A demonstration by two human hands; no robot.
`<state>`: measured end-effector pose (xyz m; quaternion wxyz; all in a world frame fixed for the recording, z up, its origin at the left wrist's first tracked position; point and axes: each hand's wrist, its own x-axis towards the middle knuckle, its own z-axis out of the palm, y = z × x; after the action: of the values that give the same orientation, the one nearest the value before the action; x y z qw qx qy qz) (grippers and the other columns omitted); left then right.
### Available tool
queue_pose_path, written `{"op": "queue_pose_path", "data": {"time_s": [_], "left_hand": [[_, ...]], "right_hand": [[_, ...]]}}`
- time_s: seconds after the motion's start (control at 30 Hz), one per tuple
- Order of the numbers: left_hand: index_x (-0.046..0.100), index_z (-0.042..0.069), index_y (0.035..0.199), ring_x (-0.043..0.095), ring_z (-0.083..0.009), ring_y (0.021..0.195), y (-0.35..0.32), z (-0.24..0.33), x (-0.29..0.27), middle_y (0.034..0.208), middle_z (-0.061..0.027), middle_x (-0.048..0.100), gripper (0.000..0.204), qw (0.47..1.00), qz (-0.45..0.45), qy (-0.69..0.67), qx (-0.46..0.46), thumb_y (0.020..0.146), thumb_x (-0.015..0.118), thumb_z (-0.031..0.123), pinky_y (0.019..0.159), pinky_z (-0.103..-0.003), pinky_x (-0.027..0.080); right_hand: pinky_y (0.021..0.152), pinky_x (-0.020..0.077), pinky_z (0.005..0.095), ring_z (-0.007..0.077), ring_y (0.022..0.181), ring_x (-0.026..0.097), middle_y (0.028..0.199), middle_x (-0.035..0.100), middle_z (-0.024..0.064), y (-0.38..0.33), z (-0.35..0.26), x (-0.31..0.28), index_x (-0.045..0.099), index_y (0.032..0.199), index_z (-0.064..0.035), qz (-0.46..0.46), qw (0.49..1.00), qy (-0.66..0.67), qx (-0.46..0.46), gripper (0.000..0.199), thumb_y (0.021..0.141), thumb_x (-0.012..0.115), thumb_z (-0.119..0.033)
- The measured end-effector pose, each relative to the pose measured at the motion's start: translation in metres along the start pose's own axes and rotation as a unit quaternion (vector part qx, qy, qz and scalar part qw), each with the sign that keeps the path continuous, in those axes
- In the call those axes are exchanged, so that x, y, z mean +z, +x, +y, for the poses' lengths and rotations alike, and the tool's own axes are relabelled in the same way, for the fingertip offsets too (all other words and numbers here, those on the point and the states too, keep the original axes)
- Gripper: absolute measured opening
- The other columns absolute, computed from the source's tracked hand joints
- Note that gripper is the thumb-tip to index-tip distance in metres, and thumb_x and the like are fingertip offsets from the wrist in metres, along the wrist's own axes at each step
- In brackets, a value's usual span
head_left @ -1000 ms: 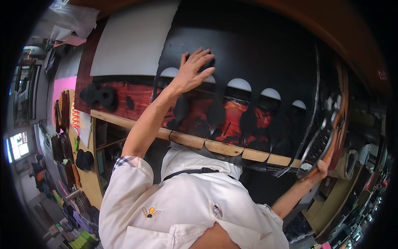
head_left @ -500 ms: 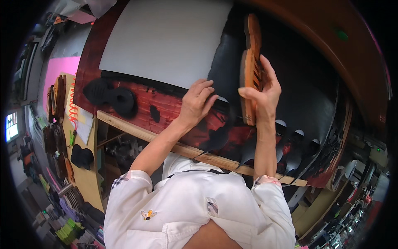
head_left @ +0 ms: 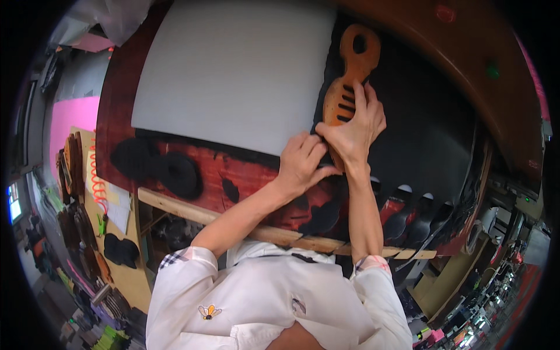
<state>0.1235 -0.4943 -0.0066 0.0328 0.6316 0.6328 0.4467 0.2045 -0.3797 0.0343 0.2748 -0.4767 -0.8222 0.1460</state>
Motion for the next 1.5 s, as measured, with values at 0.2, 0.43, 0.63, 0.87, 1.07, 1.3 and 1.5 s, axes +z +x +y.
{"op": "queue_pose_path", "data": {"time_s": [0.2, 0.43, 0.63, 0.87, 1.07, 1.3, 1.5], "left_hand": [[0.063, 0.004, 0.092, 0.057, -0.0285, 0.089, 0.009, -0.01, -0.002, 0.096, -0.0086, 0.061, 0.043, 0.997, 0.005, 0.004, 0.081, 0.07, 0.079, 0.038, 0.069, -0.039, 0.045], [0.063, 0.007, 0.085, 0.06, -0.0299, 0.086, 0.037, -0.031, 0.009, 0.092, -0.0068, 0.065, 0.038, 0.995, 0.015, 0.008, 0.103, 0.069, 0.083, 0.035, 0.068, -0.039, 0.047], [0.063, 0.008, 0.081, 0.059, -0.0323, 0.09, 0.089, -0.052, 0.031, 0.091, -0.0057, 0.066, 0.036, 0.996, 0.036, 0.009, 0.08, 0.066, 0.086, 0.031, 0.074, -0.042, 0.049], [0.063, 0.008, 0.091, 0.055, -0.0332, 0.097, 0.144, -0.074, 0.054, 0.099, -0.0072, 0.063, 0.044, 0.999, 0.031, 0.04, 0.0, 0.064, 0.089, 0.031, 0.081, -0.042, 0.047], [0.038, 0.0, 0.142, 0.032, -0.0488, 0.135, 0.23, -0.068, 0.035, 0.143, -0.0258, 0.034, 0.081, 0.941, 0.246, 0.191, 0.135, 0.086, 0.071, 0.049, 0.104, -0.068, 0.023], [0.026, -0.002, 0.147, 0.018, -0.0477, 0.141, 0.326, -0.12, 0.02, 0.154, -0.0273, 0.019, 0.077, 0.888, 0.356, 0.251, 0.151, 0.099, 0.043, 0.055, 0.108, -0.068, 0.013], [0.029, -0.001, 0.147, 0.021, -0.0435, 0.14, 0.173, -0.06, 0.032, 0.154, -0.0263, 0.02, 0.074, 0.98, 0.124, 0.156, 0.022, 0.096, 0.052, 0.047, 0.112, -0.061, 0.014]], "right_hand": [[0.098, 0.0388, 0.0459, 0.0346, 0.118, 0.045, 0.132, 0.048, 0.017, 0.021, 0.023, -0.013, 0.063, 0.126, -0.0089, -0.031, 0.999, 0.017, 0.0, 0.073, 0.063, 0.085, -0.038], [0.079, 0.0525, 0.0369, 0.0303, 0.091, 0.063, 0.096, 0.065, 0.0157, 0.051, 0.062, -0.008, 0.07, 0.098, 0.0005, 0.066, 0.992, 0.072, -0.085, 0.021, 0.086, 0.075, -0.016], [0.063, 0.0508, 0.0336, 0.0274, 0.073, 0.062, 0.094, 0.063, 0.014, -0.019, 0.073, -0.072, 0.065, 0.085, -0.0021, -0.064, 0.984, 0.164, -0.003, 0.015, 0.081, 0.077, -0.01], [0.073, 0.0416, 0.0393, 0.0267, 0.081, 0.055, 0.09, 0.056, 0.006, -0.112, 0.086, -0.063, 0.07, 0.086, -0.0132, 0.055, 0.992, -0.014, -0.111, 0.022, 0.073, 0.08, -0.028], [0.067, 0.0376, 0.0378, 0.0238, 0.07, 0.051, 0.071, 0.052, 0.0017, -0.063, 0.105, -0.031, 0.057, 0.064, -0.0142, 0.027, 0.999, -0.038, -0.022, 0.029, 0.076, 0.079, -0.028], [0.065, 0.0364, 0.0375, 0.0233, 0.068, 0.05, 0.068, 0.048, 0.0021, -0.012, 0.115, -0.016, 0.053, 0.061, -0.0149, 0.067, 0.995, -0.069, -0.031, 0.035, 0.077, 0.078, -0.033], [0.065, 0.0362, 0.0377, 0.0238, 0.069, 0.05, 0.069, 0.048, 0.0034, -0.004, 0.126, -0.009, 0.053, 0.062, -0.0152, 0.059, 0.995, -0.072, -0.035, 0.034, 0.079, 0.076, -0.034]]}}
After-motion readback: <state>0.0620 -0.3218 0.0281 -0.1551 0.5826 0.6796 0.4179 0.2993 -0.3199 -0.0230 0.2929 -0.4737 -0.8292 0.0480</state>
